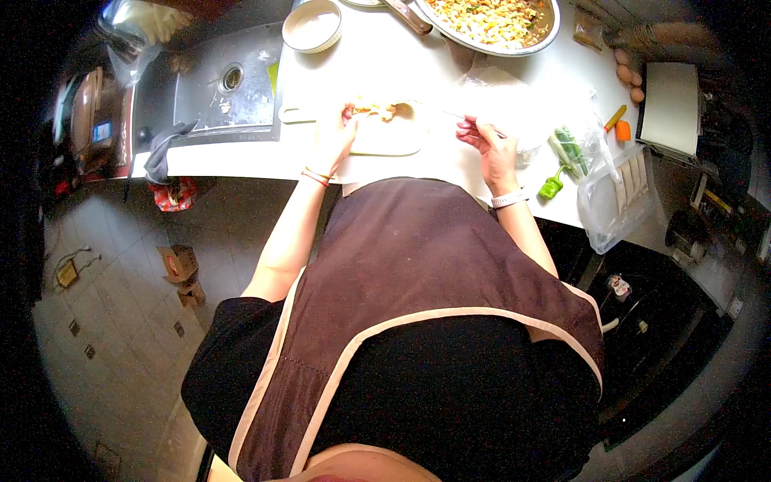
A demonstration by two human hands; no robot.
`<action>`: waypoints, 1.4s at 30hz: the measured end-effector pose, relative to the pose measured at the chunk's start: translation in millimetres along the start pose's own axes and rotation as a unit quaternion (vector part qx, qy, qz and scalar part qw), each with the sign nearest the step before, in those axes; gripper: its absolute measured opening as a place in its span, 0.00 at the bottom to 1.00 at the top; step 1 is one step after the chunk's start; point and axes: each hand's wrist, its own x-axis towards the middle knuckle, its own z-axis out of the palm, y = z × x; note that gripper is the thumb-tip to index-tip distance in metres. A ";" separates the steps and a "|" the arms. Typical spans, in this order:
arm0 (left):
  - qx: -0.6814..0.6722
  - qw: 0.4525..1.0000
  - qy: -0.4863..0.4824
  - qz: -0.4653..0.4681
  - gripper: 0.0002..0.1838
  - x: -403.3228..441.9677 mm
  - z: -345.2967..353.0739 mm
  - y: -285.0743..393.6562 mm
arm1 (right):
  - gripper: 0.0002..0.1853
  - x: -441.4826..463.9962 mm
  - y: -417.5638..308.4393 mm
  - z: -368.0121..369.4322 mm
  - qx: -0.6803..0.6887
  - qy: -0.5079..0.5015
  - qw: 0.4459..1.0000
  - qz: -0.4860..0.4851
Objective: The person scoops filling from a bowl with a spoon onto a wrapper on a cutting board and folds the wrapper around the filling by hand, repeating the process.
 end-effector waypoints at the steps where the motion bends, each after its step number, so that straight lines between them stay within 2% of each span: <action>1: -0.003 1.000 -0.004 -0.002 0.12 0.0 0.2 -0.3 | 0.17 0.0 -2.1 2.6 0.000 0.000 1.000 0.000; 8: -0.023 1.000 -0.014 0.004 0.12 -3.2 0.0 1.1 | 0.16 20.1 1.6 40.1 0.036 -0.013 0.999 -0.022; 11: -0.020 0.999 0.011 0.023 0.15 -4.8 4.0 -9.3 | 0.16 29.8 8.8 52.4 0.036 -0.040 0.998 -0.024; 14: -0.035 0.999 0.029 -0.003 0.16 -8.6 -1.2 -9.8 | 0.16 32.1 11.9 57.8 0.031 -0.051 0.998 -0.014; 20: 0.021 0.999 0.043 0.023 0.16 -11.3 0.4 -18.8 | 0.16 24.4 14.4 50.3 -0.017 -0.074 0.997 -0.005; 24: 0.011 1.000 0.022 -0.009 0.17 -8.9 0.7 -10.8 | 0.16 18.1 13.6 43.7 -0.026 -0.078 0.997 0.002; 30: 0.013 1.000 -0.008 -0.014 0.18 -4.8 -2.5 -1.9 | 0.16 16.2 0.9 35.2 -0.001 -0.057 0.998 -0.022; 42: 0.020 0.999 -0.023 -0.011 0.16 -4.3 -2.5 -2.6 | 0.17 -0.7 -2.2 8.8 -0.036 -0.024 0.999 -0.024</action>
